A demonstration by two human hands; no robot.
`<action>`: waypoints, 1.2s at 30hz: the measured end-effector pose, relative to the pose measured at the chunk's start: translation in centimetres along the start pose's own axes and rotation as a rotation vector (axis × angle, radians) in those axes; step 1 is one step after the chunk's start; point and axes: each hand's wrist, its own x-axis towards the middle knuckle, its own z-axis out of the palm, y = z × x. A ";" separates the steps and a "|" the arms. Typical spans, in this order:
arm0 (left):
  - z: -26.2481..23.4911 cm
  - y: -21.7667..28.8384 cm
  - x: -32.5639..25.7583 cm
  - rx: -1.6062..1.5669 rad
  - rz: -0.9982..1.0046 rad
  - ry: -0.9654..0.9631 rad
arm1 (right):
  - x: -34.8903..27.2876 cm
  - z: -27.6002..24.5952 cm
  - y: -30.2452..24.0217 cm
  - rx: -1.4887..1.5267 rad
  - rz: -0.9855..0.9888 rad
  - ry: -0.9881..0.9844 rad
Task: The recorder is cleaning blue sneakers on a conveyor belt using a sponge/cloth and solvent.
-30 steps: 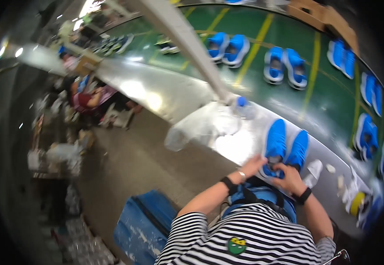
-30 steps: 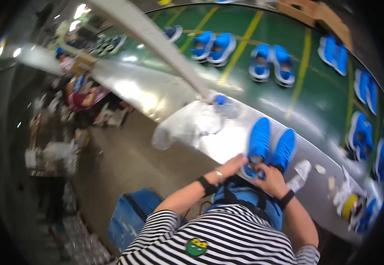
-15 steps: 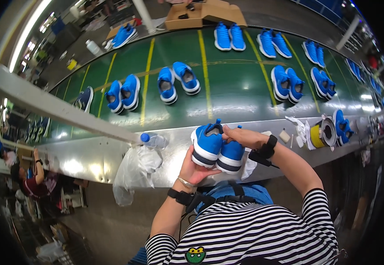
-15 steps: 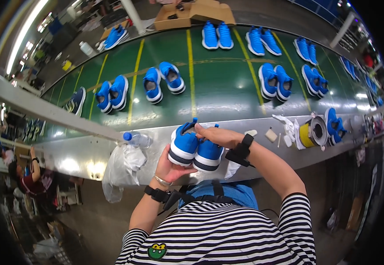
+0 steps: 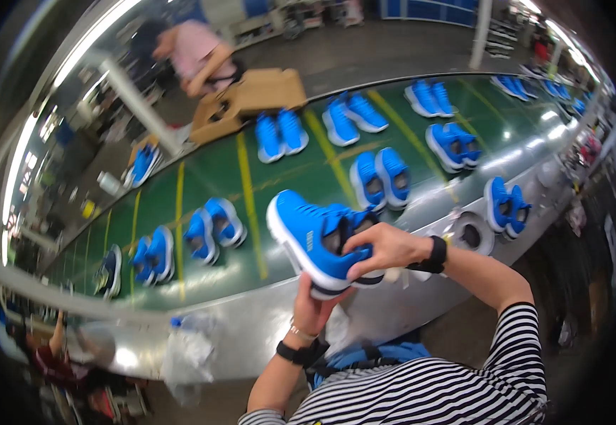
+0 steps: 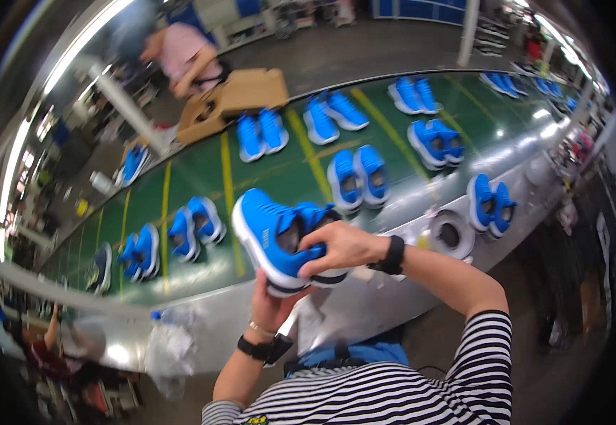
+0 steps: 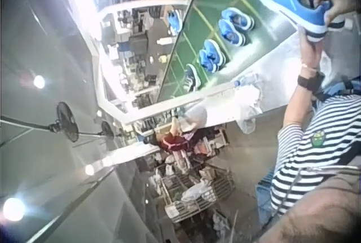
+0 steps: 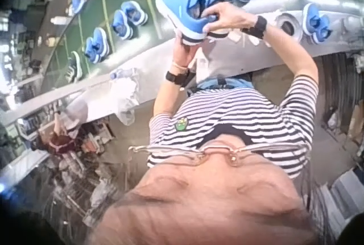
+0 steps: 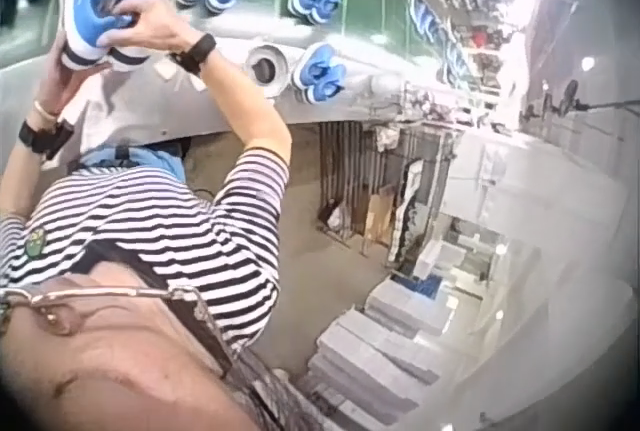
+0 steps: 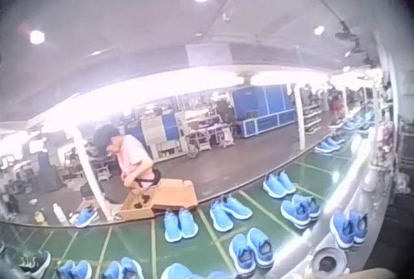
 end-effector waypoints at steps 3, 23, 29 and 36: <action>3.6 -2.8 4.9 0.108 0.097 -0.099 | -2.9 -6.5 1.4 -0.125 0.019 0.040; 9.0 -12.9 20.8 1.328 0.023 0.098 | -32.3 -39.5 28.4 -0.730 0.788 0.479; 14.6 -13.4 16.5 1.401 -0.055 0.348 | -33.0 -44.5 36.4 -0.789 0.814 0.306; 24.3 -16.5 16.1 1.434 -0.169 0.574 | -35.2 -51.4 50.2 -0.904 0.762 0.292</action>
